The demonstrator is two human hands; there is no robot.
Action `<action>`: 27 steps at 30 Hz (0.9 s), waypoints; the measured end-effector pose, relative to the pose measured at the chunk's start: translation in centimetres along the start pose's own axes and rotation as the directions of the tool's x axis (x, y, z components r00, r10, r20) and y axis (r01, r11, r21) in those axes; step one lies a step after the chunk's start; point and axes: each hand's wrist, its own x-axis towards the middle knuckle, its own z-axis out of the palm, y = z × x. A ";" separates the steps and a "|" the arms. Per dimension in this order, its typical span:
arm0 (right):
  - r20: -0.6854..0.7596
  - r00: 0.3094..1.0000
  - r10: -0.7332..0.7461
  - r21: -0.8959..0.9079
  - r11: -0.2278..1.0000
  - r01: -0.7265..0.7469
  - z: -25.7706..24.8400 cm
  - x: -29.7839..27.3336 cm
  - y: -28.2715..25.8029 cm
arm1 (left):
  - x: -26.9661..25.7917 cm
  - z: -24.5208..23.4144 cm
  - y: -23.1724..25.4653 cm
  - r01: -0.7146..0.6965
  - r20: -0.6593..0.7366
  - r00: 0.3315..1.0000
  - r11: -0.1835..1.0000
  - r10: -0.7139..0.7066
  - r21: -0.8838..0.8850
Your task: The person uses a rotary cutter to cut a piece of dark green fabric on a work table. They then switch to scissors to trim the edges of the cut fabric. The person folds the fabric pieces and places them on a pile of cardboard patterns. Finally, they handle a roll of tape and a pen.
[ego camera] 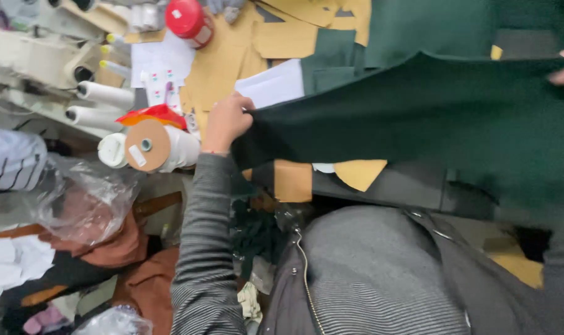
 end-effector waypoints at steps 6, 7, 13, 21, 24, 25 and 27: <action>-0.298 0.954 -0.030 -0.270 0.961 -0.054 -7.2 -16.4 23.3 | 0.7 8.8 -1.5 0.084 -0.425 0.903 0.939 0.070 0.332; -0.376 0.921 0.106 -0.236 0.950 -0.206 -7.3 -19.2 23.9 | -0.4 9.1 0.1 0.085 -0.454 0.888 0.944 0.072 0.318; -0.131 0.932 0.338 -0.308 0.880 -0.362 1.7 -24.9 -3.7 | -4.0 11.1 8.0 -0.054 -0.431 0.899 0.996 0.079 0.072; 0.018 0.994 0.109 -0.608 0.791 -0.075 4.2 -27.2 -3.0 | -2.9 9.8 17.4 -0.301 -0.401 0.890 0.939 0.216 -0.164; -0.011 0.995 0.099 -0.562 0.822 -0.088 2.7 -26.4 -1.2 | -1.9 10.3 18.9 -0.392 -0.408 0.866 0.898 0.288 -0.200; -0.088 0.983 0.159 -0.466 0.866 -0.182 1.8 -26.0 -0.9 | -1.8 10.7 19.2 -0.414 -0.387 0.867 0.886 0.313 -0.210; -0.149 0.959 0.243 -0.356 0.891 -0.281 -1.7 -28.0 3.6 | -2.5 11.5 19.5 -0.425 -0.349 0.875 0.876 0.334 -0.227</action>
